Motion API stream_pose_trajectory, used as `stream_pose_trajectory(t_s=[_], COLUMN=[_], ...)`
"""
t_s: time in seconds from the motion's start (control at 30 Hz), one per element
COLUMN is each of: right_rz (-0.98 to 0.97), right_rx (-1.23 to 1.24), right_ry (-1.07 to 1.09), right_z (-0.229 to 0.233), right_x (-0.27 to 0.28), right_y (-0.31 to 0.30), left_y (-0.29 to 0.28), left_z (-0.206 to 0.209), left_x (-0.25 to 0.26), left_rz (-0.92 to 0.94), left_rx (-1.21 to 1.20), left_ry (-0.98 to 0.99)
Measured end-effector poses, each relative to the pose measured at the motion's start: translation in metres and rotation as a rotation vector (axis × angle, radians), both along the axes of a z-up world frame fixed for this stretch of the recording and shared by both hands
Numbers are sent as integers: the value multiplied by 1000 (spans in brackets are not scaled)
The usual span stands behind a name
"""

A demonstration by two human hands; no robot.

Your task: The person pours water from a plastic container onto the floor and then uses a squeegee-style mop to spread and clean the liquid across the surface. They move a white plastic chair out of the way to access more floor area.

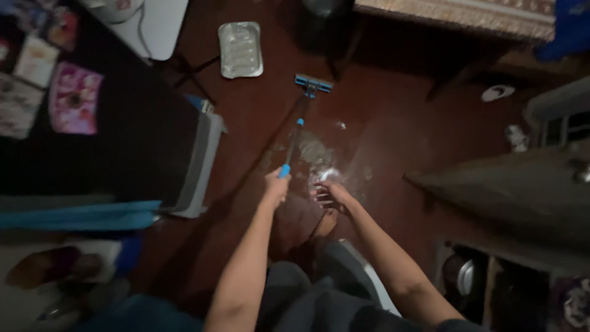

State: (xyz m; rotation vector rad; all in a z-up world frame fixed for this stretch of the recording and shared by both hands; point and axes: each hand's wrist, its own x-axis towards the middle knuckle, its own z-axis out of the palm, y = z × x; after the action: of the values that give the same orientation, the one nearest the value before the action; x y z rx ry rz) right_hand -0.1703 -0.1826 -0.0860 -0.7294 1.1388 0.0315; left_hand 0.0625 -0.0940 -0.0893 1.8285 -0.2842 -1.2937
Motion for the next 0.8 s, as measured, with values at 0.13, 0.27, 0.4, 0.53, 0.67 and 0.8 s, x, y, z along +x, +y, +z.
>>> stream_pose_trajectory(t_s=[0.13, 0.27, 0.4, 0.53, 0.67, 0.8], right_rz=[15, -166, -385, -444, -589, -606], right_rx=[-33, 2, 124, -57, -123, -90], right_ry=[15, 50, -88, 13, -37, 8], right_z=[1, -6, -12, -20, -21, -22], right_x=[38, 77, 95, 105, 95, 73], right_y=[66, 127, 168, 203, 225, 210], left_y=[77, 156, 211, 236, 238, 200], left_z=[30, 86, 156, 184, 199, 221], left_x=[-33, -48, -43, -32, -32, -52], left_rz=[-285, -440, -602, -716, -727, -723], left_rx=[-40, 3, 174, 197, 135, 243], left_ry=[-362, -393, -351, -428, -493, -473])
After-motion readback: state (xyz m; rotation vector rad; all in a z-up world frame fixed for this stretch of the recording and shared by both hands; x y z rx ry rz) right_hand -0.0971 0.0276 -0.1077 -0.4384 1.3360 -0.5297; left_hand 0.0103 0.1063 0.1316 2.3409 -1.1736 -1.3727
